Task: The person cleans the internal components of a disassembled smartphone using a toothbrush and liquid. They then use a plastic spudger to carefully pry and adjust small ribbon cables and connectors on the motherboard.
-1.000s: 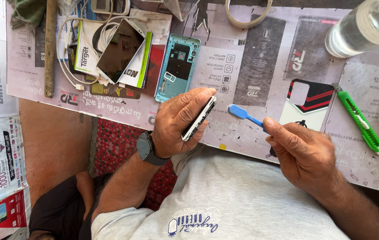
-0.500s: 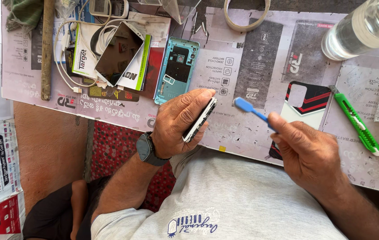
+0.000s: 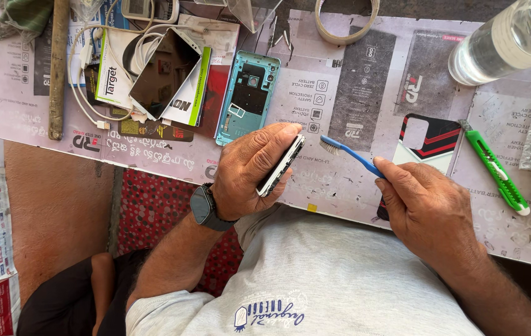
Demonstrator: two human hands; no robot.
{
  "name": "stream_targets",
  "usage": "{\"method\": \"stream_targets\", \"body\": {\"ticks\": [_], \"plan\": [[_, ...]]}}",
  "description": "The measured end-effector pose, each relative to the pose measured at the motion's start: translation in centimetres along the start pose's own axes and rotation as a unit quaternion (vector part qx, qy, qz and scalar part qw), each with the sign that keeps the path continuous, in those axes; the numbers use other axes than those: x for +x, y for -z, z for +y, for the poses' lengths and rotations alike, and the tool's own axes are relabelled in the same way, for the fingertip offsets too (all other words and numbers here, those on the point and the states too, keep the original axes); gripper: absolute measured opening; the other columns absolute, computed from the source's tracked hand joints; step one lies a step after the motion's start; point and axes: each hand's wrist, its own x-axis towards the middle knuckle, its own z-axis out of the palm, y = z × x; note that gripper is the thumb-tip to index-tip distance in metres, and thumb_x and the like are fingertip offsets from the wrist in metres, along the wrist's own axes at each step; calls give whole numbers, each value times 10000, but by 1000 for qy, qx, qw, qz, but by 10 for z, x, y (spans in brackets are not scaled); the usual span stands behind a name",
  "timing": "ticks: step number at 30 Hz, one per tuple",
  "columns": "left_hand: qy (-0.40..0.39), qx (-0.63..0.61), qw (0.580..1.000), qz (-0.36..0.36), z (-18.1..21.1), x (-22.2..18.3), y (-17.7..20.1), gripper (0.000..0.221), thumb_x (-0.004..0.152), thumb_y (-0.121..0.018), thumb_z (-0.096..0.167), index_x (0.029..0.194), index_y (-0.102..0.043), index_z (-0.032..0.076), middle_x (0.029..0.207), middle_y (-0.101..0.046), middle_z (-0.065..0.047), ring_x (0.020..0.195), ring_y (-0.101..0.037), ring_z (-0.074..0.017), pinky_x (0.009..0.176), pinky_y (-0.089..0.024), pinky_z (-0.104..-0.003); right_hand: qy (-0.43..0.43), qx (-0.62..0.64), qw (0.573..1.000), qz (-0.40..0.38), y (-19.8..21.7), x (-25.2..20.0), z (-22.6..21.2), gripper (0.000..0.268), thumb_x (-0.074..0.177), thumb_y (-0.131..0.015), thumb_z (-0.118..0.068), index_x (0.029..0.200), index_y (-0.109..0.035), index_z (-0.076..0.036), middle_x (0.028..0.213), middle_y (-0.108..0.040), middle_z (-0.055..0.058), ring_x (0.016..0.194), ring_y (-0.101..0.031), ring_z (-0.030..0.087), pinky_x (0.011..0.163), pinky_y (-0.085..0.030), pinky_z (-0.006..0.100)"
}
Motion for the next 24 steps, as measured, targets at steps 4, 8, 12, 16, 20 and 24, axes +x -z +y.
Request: {"method": "stream_targets", "body": {"ticks": [4,8,12,16,20,24], "plan": [[11,-22,1000,7,-1,-3,-1,428,1012,-627,86,1413,-530,-26,1313,-667,-224,1208,-715,-339,1040,-621,-429,16,-22,1000,-2,-4,0,-1,241,931,-719,-121,1153,-724,-28,942,-713,111,838,-677,249,676,-553,395],[27,-64,997,17,-1,-6,-3,402,1052,-617,120,1424,-536,-11,1336,-674,-204,1233,-721,-324,1014,-618,-384,23,-62,998,-15,-17,5,-3,222,915,-740,-131,1107,-751,-21,903,-686,105,826,-633,252,737,-532,410],[34,-97,995,16,1,-4,-5,405,1058,-616,131,1430,-533,-6,1350,-670,-197,1239,-722,-321,1019,-618,-379,41,-112,993,-10,-22,15,-9,239,878,-755,-149,1085,-758,-29,897,-674,105,839,-618,270,783,-512,437],[22,-94,995,-24,4,1,-1,406,1047,-626,108,1428,-537,1,1346,-665,-199,1191,-714,-322,1028,-606,-391,70,-60,995,41,-4,25,-26,247,864,-786,-110,1087,-731,-18,930,-668,118,839,-611,296,755,-511,442],[3,-89,995,-42,6,9,-3,425,1030,-651,72,1428,-530,-13,1322,-671,-206,1209,-723,-343,1003,-621,-391,170,122,976,63,22,41,-42,252,899,-815,-58,1110,-686,-12,967,-676,99,798,-632,228,657,-508,365],[-11,-84,995,-53,9,15,-4,424,1023,-669,63,1418,-538,-17,1302,-679,-201,1195,-724,-350,1028,-620,-422,253,111,959,62,41,63,-54,253,919,-823,-50,1120,-679,4,955,-668,112,775,-628,229,636,-509,371]]}}
